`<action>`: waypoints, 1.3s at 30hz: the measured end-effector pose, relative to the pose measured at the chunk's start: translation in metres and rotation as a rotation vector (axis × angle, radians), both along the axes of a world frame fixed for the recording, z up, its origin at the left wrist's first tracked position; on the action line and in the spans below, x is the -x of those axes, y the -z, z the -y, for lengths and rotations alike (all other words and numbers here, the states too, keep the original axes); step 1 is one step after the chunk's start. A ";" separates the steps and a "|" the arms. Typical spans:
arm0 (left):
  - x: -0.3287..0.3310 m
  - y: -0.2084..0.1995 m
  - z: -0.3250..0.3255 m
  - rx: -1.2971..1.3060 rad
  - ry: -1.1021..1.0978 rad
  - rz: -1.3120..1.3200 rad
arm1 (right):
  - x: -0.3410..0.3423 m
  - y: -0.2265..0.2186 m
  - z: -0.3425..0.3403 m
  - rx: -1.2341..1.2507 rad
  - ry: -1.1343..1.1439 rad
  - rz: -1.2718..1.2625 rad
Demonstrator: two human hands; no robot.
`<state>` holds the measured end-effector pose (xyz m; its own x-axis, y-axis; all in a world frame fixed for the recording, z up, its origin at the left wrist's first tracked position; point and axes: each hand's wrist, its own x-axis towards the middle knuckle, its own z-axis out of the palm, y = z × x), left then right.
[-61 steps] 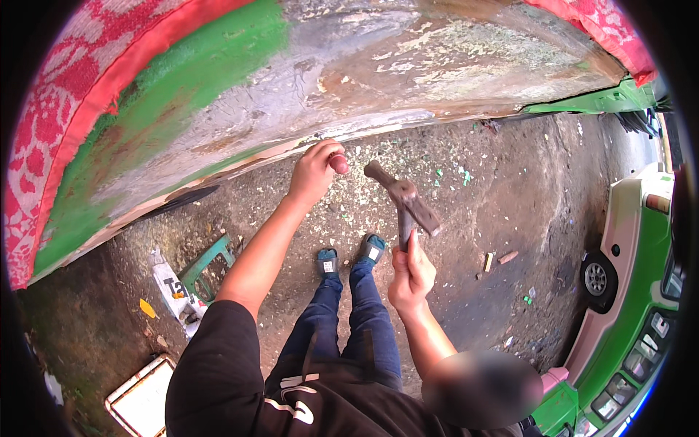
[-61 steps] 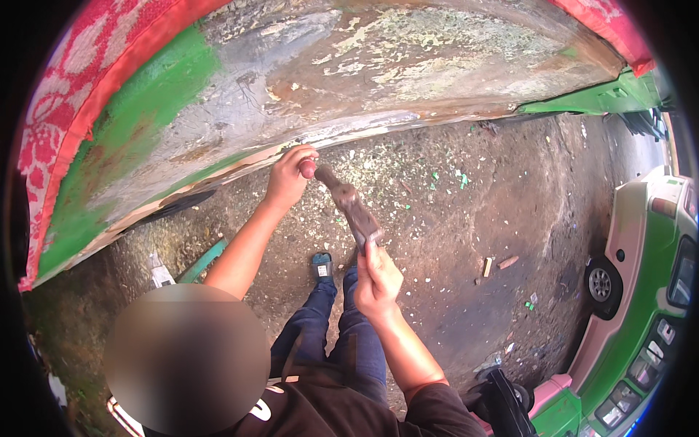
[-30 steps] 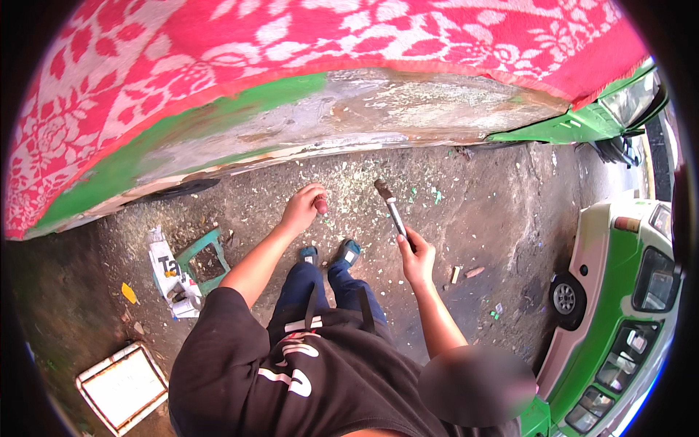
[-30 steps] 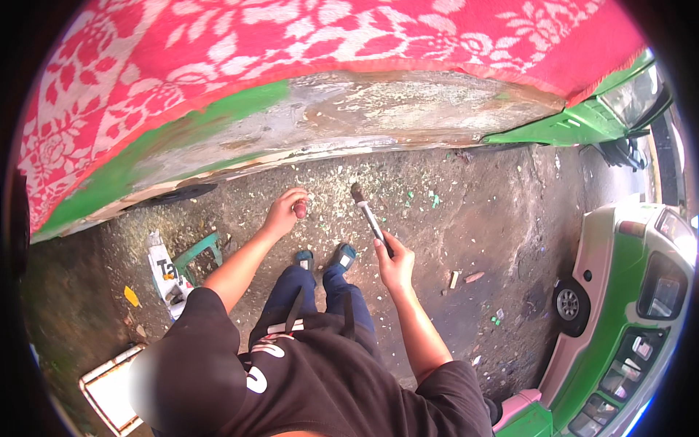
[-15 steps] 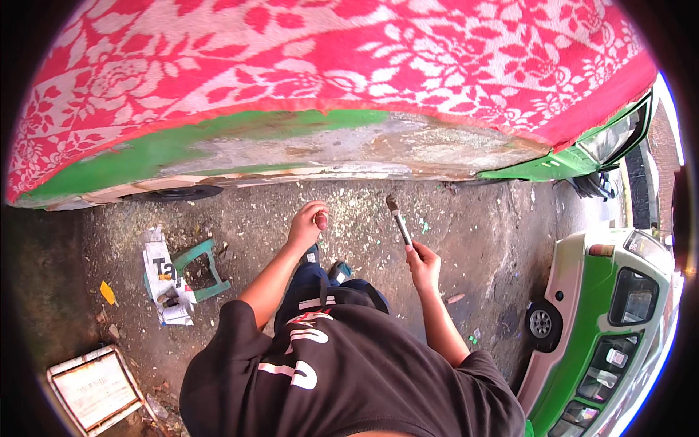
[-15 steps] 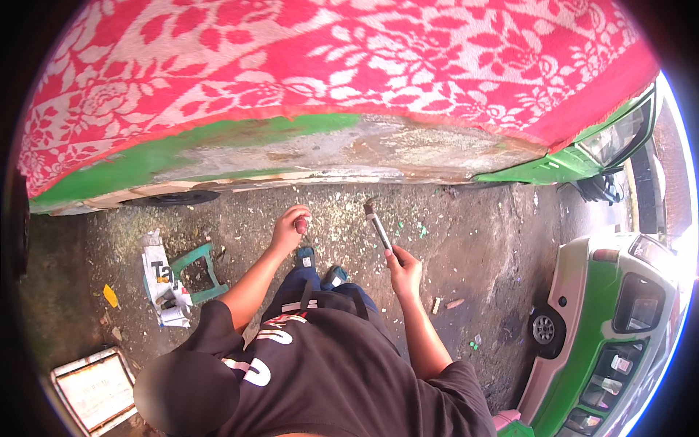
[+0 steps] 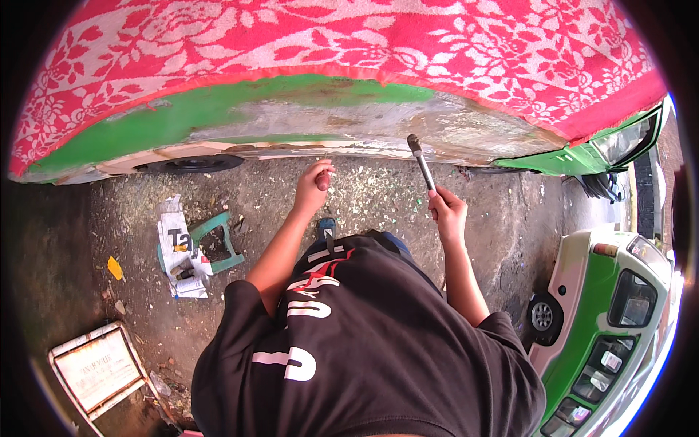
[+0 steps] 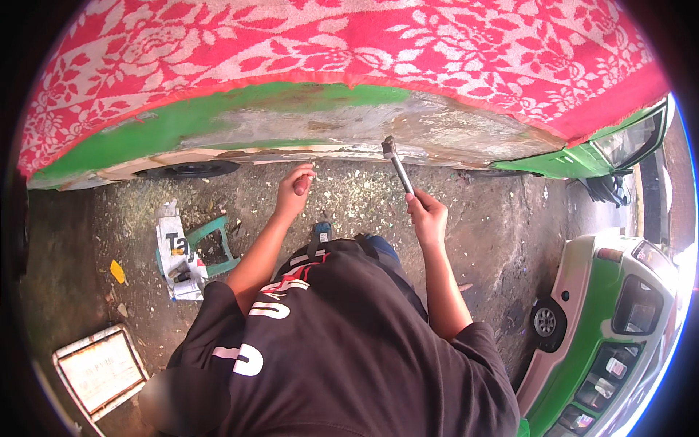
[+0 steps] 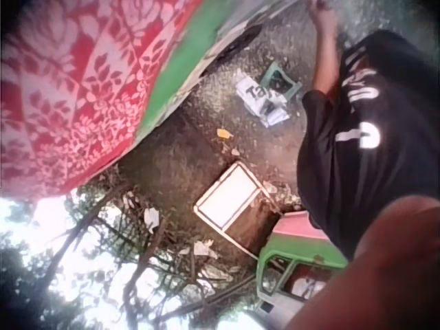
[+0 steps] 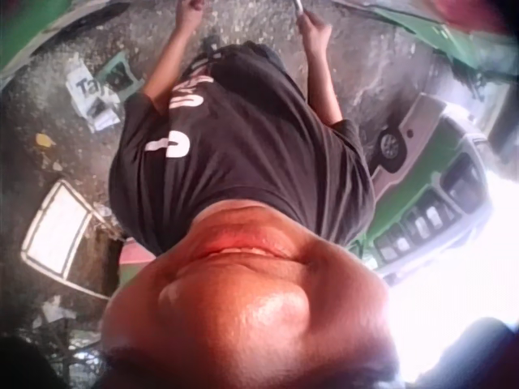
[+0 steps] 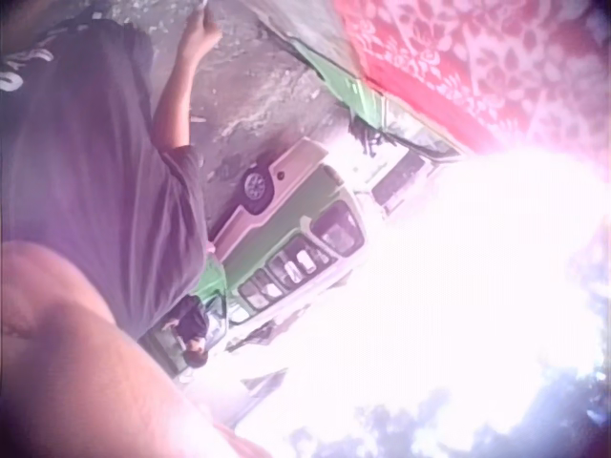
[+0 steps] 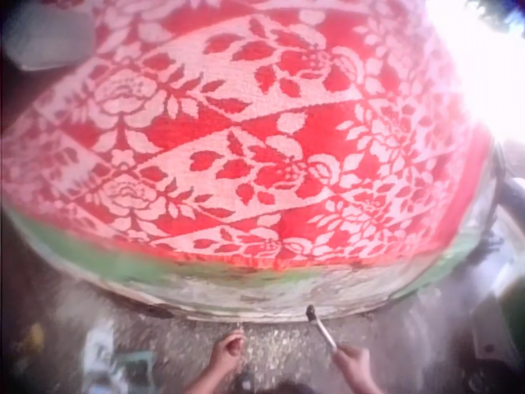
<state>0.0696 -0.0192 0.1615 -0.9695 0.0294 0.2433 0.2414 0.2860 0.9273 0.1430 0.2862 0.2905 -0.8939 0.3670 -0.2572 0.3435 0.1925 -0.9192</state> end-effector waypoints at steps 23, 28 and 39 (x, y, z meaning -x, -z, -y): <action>-0.078 -0.014 -0.018 0.026 -0.439 0.008 | 0.072 0.032 -0.081 0.200 -0.453 -0.043; -0.127 -0.014 0.020 0.043 -0.665 -0.036 | 0.072 0.032 -0.029 0.291 -0.572 0.021; -0.252 0.028 0.182 -0.275 -0.957 0.053 | 0.035 0.048 0.196 0.286 -0.755 0.158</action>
